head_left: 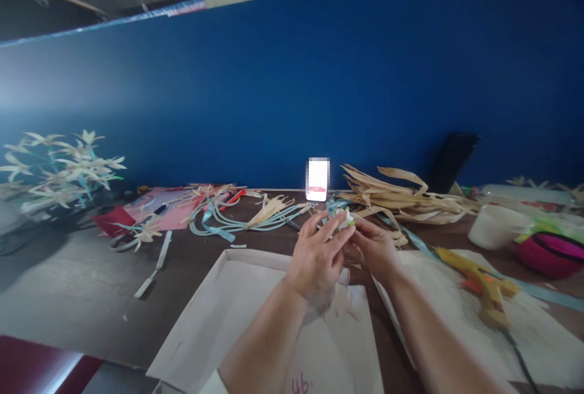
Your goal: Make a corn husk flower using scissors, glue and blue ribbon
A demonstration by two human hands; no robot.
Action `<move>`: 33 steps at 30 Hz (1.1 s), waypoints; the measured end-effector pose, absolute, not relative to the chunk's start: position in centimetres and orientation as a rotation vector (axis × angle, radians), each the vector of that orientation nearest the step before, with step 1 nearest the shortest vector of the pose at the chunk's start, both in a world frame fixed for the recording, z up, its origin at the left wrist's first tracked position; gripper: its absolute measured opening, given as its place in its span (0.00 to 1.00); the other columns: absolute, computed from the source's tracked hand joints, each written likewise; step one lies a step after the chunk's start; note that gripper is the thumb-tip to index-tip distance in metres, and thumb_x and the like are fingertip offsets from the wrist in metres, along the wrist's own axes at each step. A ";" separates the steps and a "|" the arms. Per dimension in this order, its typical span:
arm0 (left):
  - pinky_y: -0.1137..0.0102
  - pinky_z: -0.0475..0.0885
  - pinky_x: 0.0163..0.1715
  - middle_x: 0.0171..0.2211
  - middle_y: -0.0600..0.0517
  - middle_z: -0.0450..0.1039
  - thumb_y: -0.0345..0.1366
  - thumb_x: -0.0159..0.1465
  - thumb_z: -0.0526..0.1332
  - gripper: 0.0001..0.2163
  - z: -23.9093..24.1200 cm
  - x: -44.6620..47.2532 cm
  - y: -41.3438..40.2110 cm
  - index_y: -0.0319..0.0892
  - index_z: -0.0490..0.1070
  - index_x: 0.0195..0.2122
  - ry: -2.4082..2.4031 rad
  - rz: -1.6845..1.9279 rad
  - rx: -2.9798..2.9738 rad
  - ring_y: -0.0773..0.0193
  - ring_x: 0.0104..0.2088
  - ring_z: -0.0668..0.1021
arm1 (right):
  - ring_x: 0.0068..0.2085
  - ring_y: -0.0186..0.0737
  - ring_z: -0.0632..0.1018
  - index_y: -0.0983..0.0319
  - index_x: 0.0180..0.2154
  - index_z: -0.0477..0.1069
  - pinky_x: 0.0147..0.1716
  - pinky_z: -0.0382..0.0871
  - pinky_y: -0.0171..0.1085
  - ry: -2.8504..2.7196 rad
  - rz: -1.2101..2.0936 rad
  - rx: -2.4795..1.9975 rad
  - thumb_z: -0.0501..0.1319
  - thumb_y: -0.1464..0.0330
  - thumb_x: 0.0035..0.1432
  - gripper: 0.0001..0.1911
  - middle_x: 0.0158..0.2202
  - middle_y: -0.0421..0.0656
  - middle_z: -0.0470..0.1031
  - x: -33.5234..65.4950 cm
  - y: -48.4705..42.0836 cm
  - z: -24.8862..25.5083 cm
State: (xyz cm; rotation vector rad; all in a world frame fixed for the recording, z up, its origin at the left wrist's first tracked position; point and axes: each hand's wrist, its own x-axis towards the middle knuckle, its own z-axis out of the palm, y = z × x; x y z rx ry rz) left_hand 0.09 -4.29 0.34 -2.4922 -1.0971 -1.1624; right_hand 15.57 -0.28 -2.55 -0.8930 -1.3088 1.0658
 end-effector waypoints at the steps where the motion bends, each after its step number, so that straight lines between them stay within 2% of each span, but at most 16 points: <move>1: 0.50 0.60 0.56 0.60 0.50 0.59 0.26 0.56 0.55 0.25 0.4 0.1 -4.3 0.47 0.63 0.56 -1.080 -1.174 -2.492 0.52 0.58 0.60 | 0.30 0.38 0.72 0.59 0.36 0.76 0.32 0.66 0.37 -1.324 1.052 -0.885 0.65 0.57 0.48 0.15 0.29 0.41 0.73 15.6 -0.3 -2.5; 4: 0.53 0.61 0.56 0.58 0.48 0.61 0.26 0.58 0.54 0.25 0.4 0.2 -4.5 0.45 0.59 0.58 -1.007 -1.258 -2.492 0.55 0.57 0.63 | 0.31 0.39 0.73 0.58 0.36 0.76 0.34 0.67 0.38 -1.374 0.989 -0.889 0.64 0.58 0.49 0.14 0.28 0.41 0.73 15.5 -0.6 -2.1; 7: 0.55 0.63 0.55 0.55 0.43 0.65 0.29 0.59 0.54 0.28 0.4 0.4 -4.8 0.39 0.50 0.62 -1.014 -1.463 -2.415 0.56 0.56 0.66 | 0.29 0.37 0.72 0.59 0.33 0.76 0.33 0.66 0.37 -1.398 0.925 -0.920 0.65 0.59 0.49 0.12 0.27 0.40 0.73 15.4 -0.9 -1.6; 9: 0.56 0.63 0.55 0.54 0.41 0.65 0.31 0.60 0.54 0.29 0.3 0.4 -4.9 0.37 0.48 0.62 -1.053 -1.566 -2.352 0.56 0.55 0.66 | 0.30 0.37 0.72 0.58 0.32 0.76 0.33 0.66 0.36 -1.406 0.916 -0.909 0.65 0.60 0.49 0.10 0.28 0.40 0.73 15.3 -1.0 -1.3; 14: 0.56 0.62 0.55 0.54 0.44 0.64 0.30 0.60 0.54 0.23 0.3 0.5 -4.9 0.42 0.59 0.57 -1.082 -1.474 -2.409 0.57 0.55 0.66 | 0.38 0.39 0.74 0.56 0.34 0.76 0.41 0.66 0.38 -1.444 0.903 -0.837 0.64 0.62 0.51 0.07 0.34 0.40 0.75 15.1 -1.3 -1.1; 18: 0.54 0.62 0.55 0.56 0.45 0.62 0.27 0.58 0.54 0.23 0.3 0.5 -4.9 0.45 0.61 0.56 -1.061 -1.363 -2.449 0.56 0.57 0.64 | 0.42 0.41 0.75 0.53 0.39 0.76 0.44 0.66 0.40 -1.428 0.933 -0.832 0.63 0.61 0.52 0.10 0.38 0.40 0.76 15.2 -1.3 -1.2; 25: 0.51 0.61 0.56 0.61 0.49 0.55 0.26 0.56 0.55 0.24 0.1 0.5 -4.7 0.46 0.64 0.55 -1.105 -1.240 -2.489 0.52 0.58 0.60 | 0.42 0.44 0.75 0.58 0.37 0.76 0.44 0.67 0.43 -1.406 0.831 -0.855 0.63 0.60 0.52 0.12 0.39 0.44 0.76 15.4 -1.1 -1.4; 33: 0.53 0.60 0.57 0.62 0.48 0.53 0.26 0.55 0.56 0.21 0.2 0.6 -4.8 0.45 0.67 0.51 -1.065 -1.298 -2.463 0.52 0.59 0.59 | 0.41 0.40 0.74 0.56 0.35 0.76 0.43 0.66 0.38 -1.373 0.858 -0.822 0.64 0.63 0.51 0.08 0.37 0.40 0.75 15.3 -1.1 -1.3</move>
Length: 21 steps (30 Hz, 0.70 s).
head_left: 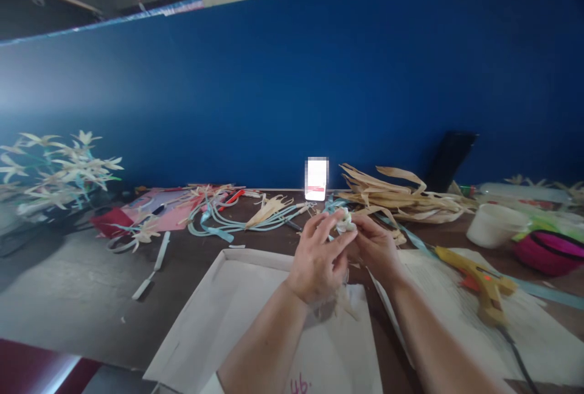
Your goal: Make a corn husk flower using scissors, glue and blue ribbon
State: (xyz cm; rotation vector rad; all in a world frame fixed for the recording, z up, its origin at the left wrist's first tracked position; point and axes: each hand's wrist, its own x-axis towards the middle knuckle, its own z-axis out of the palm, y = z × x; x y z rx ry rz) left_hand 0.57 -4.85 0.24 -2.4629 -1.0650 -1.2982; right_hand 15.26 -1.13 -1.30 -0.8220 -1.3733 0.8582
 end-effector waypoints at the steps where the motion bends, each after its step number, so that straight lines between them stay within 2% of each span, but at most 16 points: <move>1: 0.54 0.60 0.57 0.61 0.48 0.54 0.27 0.56 0.56 0.20 0.3 0.5 -4.9 0.45 0.68 0.50 -1.054 -1.338 -2.443 0.53 0.59 0.60 | 0.40 0.39 0.74 0.56 0.35 0.76 0.42 0.66 0.37 -1.355 0.876 -0.834 0.64 0.63 0.51 0.08 0.36 0.40 0.75 15.2 -1.1 -1.3; 6: 0.58 0.63 0.54 0.56 0.46 0.61 0.31 0.59 0.57 0.15 0.3 0.3 -4.8 0.46 0.70 0.48 -1.184 -1.578 -2.234 0.56 0.54 0.66 | 0.31 0.34 0.74 0.58 0.35 0.76 0.33 0.68 0.33 -1.118 1.022 -0.952 0.66 0.61 0.48 0.11 0.29 0.39 0.74 15.3 -0.4 -1.9; 11: 0.64 0.66 0.49 0.43 0.47 0.71 0.31 0.62 0.54 0.12 -0.5 0.3 -4.0 0.44 0.71 0.45 -1.390 -1.632 -2.213 0.61 0.45 0.71 | 0.26 0.29 0.72 0.60 0.33 0.77 0.28 0.71 0.29 -0.819 1.181 -0.809 0.70 0.64 0.43 0.12 0.29 0.39 0.74 15.7 0.5 -2.2; 15: 0.67 0.67 0.44 0.38 0.48 0.72 0.34 0.63 0.54 0.11 -1.2 0.5 -3.8 0.43 0.72 0.44 -1.487 -1.601 -2.353 0.63 0.41 0.72 | 0.26 0.27 0.72 0.60 0.32 0.77 0.25 0.72 0.26 -0.690 1.316 -0.713 0.72 0.68 0.40 0.13 0.29 0.39 0.75 16.0 0.5 -1.8; 21: 0.70 0.66 0.39 0.35 0.49 0.73 0.37 0.64 0.53 0.11 -1.5 0.9 -3.9 0.42 0.73 0.40 -1.594 -1.618 -2.495 0.64 0.37 0.73 | 0.24 0.25 0.72 0.60 0.32 0.77 0.24 0.73 0.23 -0.636 1.419 -0.683 0.71 0.70 0.41 0.12 0.28 0.38 0.75 16.1 0.0 -1.2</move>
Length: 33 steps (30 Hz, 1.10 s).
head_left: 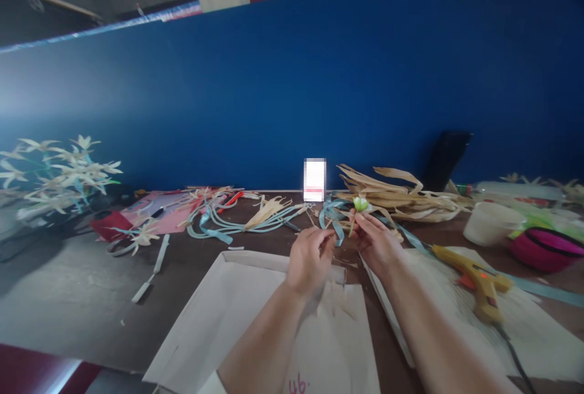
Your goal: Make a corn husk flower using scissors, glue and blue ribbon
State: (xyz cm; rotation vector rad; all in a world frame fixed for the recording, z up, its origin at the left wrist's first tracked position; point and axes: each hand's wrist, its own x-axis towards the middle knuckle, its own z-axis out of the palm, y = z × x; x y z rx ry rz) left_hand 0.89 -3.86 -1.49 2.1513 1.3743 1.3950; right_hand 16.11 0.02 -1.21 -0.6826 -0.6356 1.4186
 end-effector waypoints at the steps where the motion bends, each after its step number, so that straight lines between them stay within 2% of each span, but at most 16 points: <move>1: 0.71 0.66 0.38 0.34 0.49 0.74 0.38 0.64 0.54 0.11 -1.5 1.0 -3.9 0.42 0.74 0.39 1.368 1.384 2.126 0.64 0.36 0.73 | 0.24 0.25 0.72 0.60 0.32 0.77 0.24 0.73 0.23 -0.640 1.426 -0.678 0.71 0.70 0.41 0.11 0.28 0.38 0.75 16.1 0.0 -1.2; 8: 0.74 0.65 0.32 0.31 0.50 0.75 0.44 0.62 0.54 0.15 -1.4 1.2 -3.6 0.39 0.75 0.36 1.252 1.329 1.707 0.66 0.31 0.73 | 0.25 0.27 0.73 0.61 0.31 0.77 0.25 0.72 0.25 -0.702 1.432 -0.693 0.72 0.69 0.40 0.12 0.28 0.39 0.75 15.6 -0.1 -1.3; 12: 0.75 0.65 0.29 0.30 0.50 0.75 0.47 0.58 0.58 0.17 -1.7 1.2 -3.3 0.38 0.75 0.37 1.153 1.263 1.524 0.68 0.28 0.72 | 0.26 0.28 0.73 0.61 0.30 0.77 0.26 0.72 0.27 -0.799 1.411 -0.708 0.72 0.68 0.40 0.11 0.28 0.39 0.75 15.1 -0.5 -1.2; 16: 0.76 0.63 0.25 0.28 0.50 0.75 0.44 0.55 0.62 0.15 -1.8 1.3 -3.1 0.37 0.75 0.36 1.126 1.236 1.459 0.70 0.25 0.70 | 0.27 0.31 0.74 0.62 0.31 0.77 0.25 0.71 0.29 -0.891 1.426 -0.734 0.71 0.66 0.41 0.12 0.27 0.40 0.75 14.8 -0.8 -1.3; 22: 0.77 0.60 0.20 0.23 0.52 0.73 0.43 0.56 0.60 0.13 -1.5 1.4 -3.1 0.36 0.74 0.30 1.108 1.227 1.394 0.73 0.20 0.66 | 0.28 0.32 0.74 0.61 0.32 0.76 0.26 0.71 0.32 -0.951 1.431 -0.730 0.71 0.65 0.42 0.13 0.31 0.41 0.76 14.8 -0.7 -1.6; 33: 0.77 0.65 0.19 0.23 0.50 0.74 0.40 0.56 0.59 0.11 -1.5 1.3 -2.8 0.37 0.74 0.31 1.094 1.182 1.293 0.71 0.20 0.69 | 0.26 0.30 0.73 0.61 0.32 0.75 0.25 0.70 0.30 -0.986 1.449 -0.723 0.70 0.66 0.43 0.11 0.30 0.40 0.74 14.9 -1.0 -1.3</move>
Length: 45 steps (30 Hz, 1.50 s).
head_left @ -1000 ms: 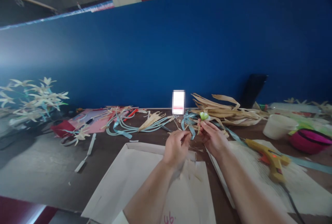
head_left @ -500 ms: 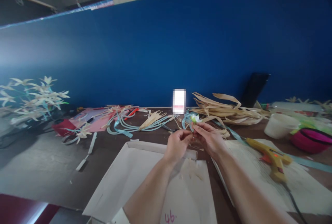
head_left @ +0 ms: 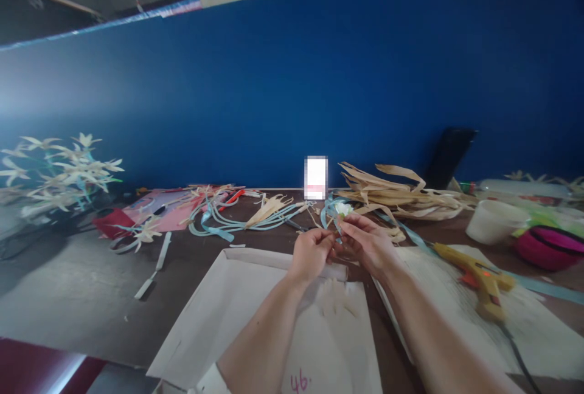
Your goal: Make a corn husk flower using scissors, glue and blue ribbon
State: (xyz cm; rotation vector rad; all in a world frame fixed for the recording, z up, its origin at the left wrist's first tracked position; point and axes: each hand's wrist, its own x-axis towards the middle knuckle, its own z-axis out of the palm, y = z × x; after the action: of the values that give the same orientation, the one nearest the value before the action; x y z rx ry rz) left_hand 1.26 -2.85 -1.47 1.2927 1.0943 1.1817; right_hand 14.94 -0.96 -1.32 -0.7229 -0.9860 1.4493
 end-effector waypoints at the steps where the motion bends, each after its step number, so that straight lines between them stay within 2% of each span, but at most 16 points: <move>1: 0.77 0.65 0.18 0.23 0.50 0.74 0.40 0.56 0.59 0.11 -1.5 1.3 -2.9 0.36 0.74 0.31 1.090 1.181 1.285 0.71 0.20 0.69 | 0.25 0.29 0.72 0.61 0.32 0.75 0.24 0.70 0.30 -0.992 1.447 -0.726 0.70 0.66 0.43 0.11 0.30 0.40 0.74 14.9 -1.0 -1.3; 12: 0.78 0.65 0.18 0.24 0.50 0.74 0.42 0.56 0.60 0.12 -1.1 1.2 -3.0 0.37 0.73 0.29 1.043 1.160 1.254 0.73 0.19 0.68 | 0.26 0.32 0.73 0.61 0.35 0.74 0.24 0.68 0.31 -1.008 1.457 -0.761 0.70 0.64 0.43 0.15 0.28 0.40 0.75 14.9 -1.0 -1.4; 22: 0.78 0.64 0.18 0.24 0.51 0.73 0.41 0.57 0.58 0.11 -1.6 1.5 -3.0 0.37 0.72 0.30 1.063 1.125 1.280 0.73 0.19 0.68 | 0.25 0.32 0.73 0.62 0.29 0.73 0.23 0.66 0.31 -1.068 1.294 -0.815 0.70 0.62 0.42 0.13 0.25 0.39 0.74 14.9 -0.5 -2.3; 29: 0.77 0.65 0.18 0.24 0.51 0.73 0.41 0.57 0.58 0.11 -1.6 1.3 -3.0 0.38 0.71 0.29 1.102 1.147 1.305 0.72 0.19 0.69 | 0.25 0.33 0.74 0.60 0.37 0.75 0.23 0.66 0.32 -1.069 1.340 -0.851 0.70 0.62 0.42 0.17 0.27 0.39 0.75 14.9 -0.5 -2.2; 37: 0.76 0.64 0.18 0.24 0.52 0.74 0.42 0.58 0.57 0.11 -1.9 1.4 -2.9 0.40 0.72 0.30 1.159 1.159 1.388 0.71 0.18 0.68 | 0.25 0.35 0.75 0.60 0.38 0.75 0.22 0.70 0.33 -1.074 1.386 -0.864 0.70 0.61 0.43 0.18 0.28 0.40 0.75 15.0 -0.3 -2.5; 41: 0.76 0.65 0.21 0.26 0.52 0.76 0.41 0.59 0.56 0.11 -1.8 0.5 -2.5 0.40 0.73 0.33 1.294 1.255 1.450 0.70 0.21 0.72 | 0.29 0.34 0.76 0.60 0.37 0.76 0.27 0.73 0.32 -0.950 1.329 -0.871 0.71 0.64 0.41 0.18 0.32 0.41 0.76 14.9 -0.1 -2.4; 45: 0.74 0.67 0.28 0.28 0.52 0.77 0.40 0.61 0.54 0.11 -1.3 -0.9 -2.1 0.43 0.73 0.37 1.544 1.336 1.542 0.67 0.26 0.75 | 0.31 0.33 0.75 0.61 0.35 0.76 0.31 0.73 0.30 -0.852 1.304 -0.812 0.72 0.67 0.39 0.17 0.31 0.41 0.77 14.9 0.2 -2.3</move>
State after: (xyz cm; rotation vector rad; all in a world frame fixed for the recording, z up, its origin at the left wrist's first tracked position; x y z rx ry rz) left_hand -0.90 -2.13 -1.27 1.5421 1.5436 1.3364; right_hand 14.91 0.16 -2.32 -0.8121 -0.8525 1.3036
